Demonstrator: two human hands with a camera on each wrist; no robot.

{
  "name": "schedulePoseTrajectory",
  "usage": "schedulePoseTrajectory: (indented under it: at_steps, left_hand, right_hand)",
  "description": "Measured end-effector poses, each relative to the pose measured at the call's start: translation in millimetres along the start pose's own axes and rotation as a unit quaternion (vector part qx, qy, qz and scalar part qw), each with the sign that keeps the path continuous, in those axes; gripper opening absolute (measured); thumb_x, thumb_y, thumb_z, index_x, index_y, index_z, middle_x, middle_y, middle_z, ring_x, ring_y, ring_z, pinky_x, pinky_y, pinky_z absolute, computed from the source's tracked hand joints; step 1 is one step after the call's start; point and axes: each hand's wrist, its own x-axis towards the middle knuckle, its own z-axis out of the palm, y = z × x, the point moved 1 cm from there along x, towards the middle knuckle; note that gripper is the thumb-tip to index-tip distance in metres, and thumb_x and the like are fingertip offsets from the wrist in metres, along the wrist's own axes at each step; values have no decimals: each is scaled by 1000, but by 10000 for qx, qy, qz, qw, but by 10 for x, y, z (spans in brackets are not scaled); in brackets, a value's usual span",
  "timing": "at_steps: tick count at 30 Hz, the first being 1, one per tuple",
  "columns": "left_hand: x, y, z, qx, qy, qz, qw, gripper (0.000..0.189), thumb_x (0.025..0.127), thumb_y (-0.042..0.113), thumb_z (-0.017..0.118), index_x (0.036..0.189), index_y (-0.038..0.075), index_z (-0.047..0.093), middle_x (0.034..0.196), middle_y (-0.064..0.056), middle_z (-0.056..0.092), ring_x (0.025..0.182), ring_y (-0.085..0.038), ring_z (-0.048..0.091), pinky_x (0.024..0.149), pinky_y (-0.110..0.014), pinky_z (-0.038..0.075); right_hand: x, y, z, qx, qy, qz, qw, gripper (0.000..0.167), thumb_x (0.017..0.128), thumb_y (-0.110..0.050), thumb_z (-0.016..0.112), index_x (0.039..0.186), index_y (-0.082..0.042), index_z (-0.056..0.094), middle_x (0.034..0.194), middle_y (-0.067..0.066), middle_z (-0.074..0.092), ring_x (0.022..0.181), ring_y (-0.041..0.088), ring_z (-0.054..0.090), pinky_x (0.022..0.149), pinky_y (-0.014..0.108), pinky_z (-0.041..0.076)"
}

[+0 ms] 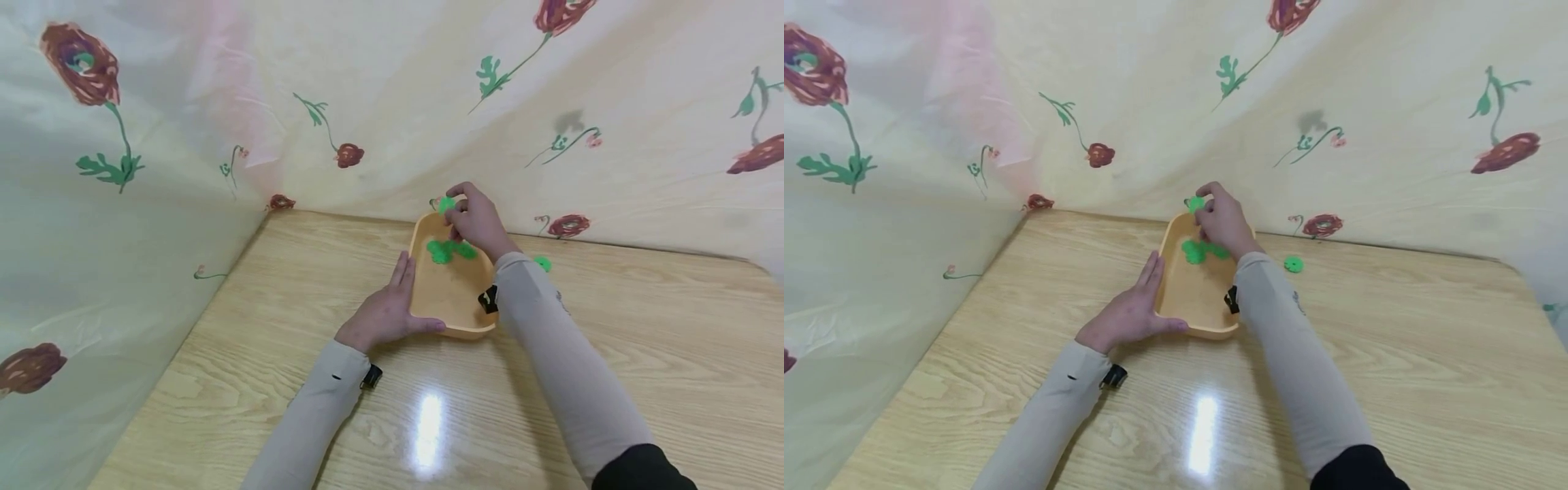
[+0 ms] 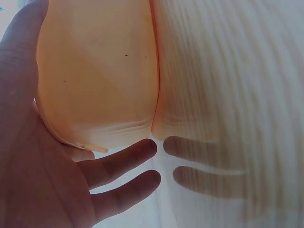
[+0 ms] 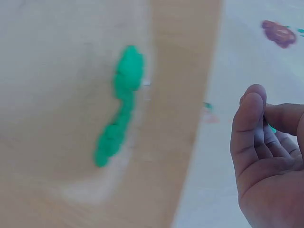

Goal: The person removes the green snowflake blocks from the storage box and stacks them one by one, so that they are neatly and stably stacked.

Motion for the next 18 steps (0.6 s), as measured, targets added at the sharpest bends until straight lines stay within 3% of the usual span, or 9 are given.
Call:
schedulePoseTrajectory:
  at_steps: [8,18]
  left_hand:
    - [-7,11,-8,-77,69,-37,9999,136,76,79,68,160,8,-12,165,-4,-24,123,-32,57,96,-37,49]
    - [-16,25,0,-121,54,-37,9999,136,76,78,69,160,9,-14,166,-8,-21,126,-33,55,96,-37,49]
  right_hand:
    - [-166,-268,-289,211,427,-42,9989,45,98,-7,57,142,-5,48,104,20,66,66,27,67,64,36,58]
    - [-512,-167,-687,-216,635,41,9977,42,100,-22,61,135,-2,52,119,18,68,65,21,69,58,30,55]
